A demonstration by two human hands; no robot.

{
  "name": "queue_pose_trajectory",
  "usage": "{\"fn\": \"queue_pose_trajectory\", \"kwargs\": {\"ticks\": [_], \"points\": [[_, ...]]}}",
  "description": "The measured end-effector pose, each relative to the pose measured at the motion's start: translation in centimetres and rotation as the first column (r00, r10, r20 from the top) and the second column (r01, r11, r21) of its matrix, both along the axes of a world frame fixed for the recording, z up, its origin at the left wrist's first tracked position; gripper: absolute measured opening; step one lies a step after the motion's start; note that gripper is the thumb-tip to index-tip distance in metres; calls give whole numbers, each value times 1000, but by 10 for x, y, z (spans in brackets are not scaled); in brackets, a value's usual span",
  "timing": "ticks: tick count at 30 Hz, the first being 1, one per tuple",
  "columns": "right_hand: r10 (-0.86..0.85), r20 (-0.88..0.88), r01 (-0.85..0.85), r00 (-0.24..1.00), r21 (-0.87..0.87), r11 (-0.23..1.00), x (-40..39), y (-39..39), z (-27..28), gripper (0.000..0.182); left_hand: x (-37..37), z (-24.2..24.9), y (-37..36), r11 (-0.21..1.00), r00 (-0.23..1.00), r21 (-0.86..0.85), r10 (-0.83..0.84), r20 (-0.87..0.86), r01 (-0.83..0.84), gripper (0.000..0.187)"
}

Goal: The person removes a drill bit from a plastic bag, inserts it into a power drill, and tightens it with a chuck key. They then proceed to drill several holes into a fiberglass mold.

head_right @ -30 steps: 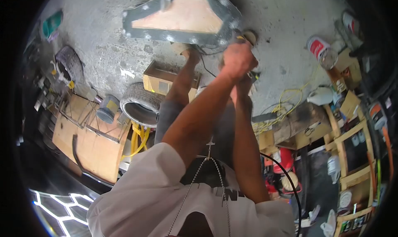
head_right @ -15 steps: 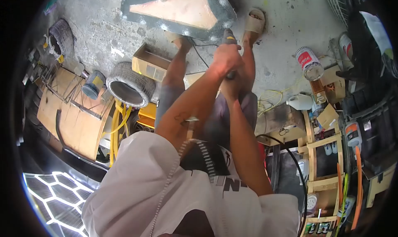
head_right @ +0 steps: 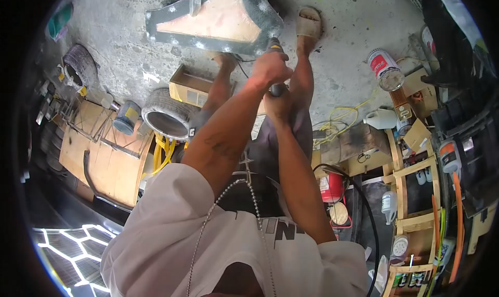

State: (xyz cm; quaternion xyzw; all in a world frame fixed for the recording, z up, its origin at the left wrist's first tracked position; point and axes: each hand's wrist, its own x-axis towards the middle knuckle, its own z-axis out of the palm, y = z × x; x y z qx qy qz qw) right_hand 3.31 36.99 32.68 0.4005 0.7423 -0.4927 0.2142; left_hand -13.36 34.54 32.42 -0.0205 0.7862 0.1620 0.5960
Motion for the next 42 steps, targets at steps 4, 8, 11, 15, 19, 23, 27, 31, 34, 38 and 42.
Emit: {"fn": "queue_pose_trajectory", "kwargs": {"ticks": [4,8,11,15,19,23,27,31,34,38,42], "points": [[57,27,-60,998,115,992,-1,-14,-1,26,-15,20,-13,995,994,-25,101,42,-100,50],[32,43,-33,999,29,999,2,-10,0,26,-16,18,-7,997,996,-49,62,68,-59,50],[-44,25,44,999,-29,999,-13,-6,5,27,-20,17,-7,1000,996,-21,12,92,-10,51],[107,181,-108,978,-5,994,-14,-6,9,32,-16,16,-18,993,992,-9,116,49,-116,52],[99,159,-100,982,-1,995,-7,-10,5,37,-19,19,-19,996,992,-29,90,83,-88,53],[75,130,-71,989,-30,997,-6,-7,4,36,-13,12,-23,995,995,11,97,39,-98,53],[72,59,-74,996,38,997,-5,-10,-3,34,-23,21,-22,992,989,-7,123,81,-123,51],[54,-60,-52,997,42,998,-12,-8,-2,33,-25,21,-20,993,990,-3,117,76,-117,53],[78,6,-79,997,27,997,-1,-8,-14,33,-22,14,-19,993,991,5,121,53,-121,54],[108,35,-110,994,68,992,-4,-7,-5,34,-16,10,-21,990,990,31,138,23,-139,53],[-35,-53,35,998,-1,999,25,-16,-38,33,-17,11,-23,988,988,29,149,24,-150,52]]}}
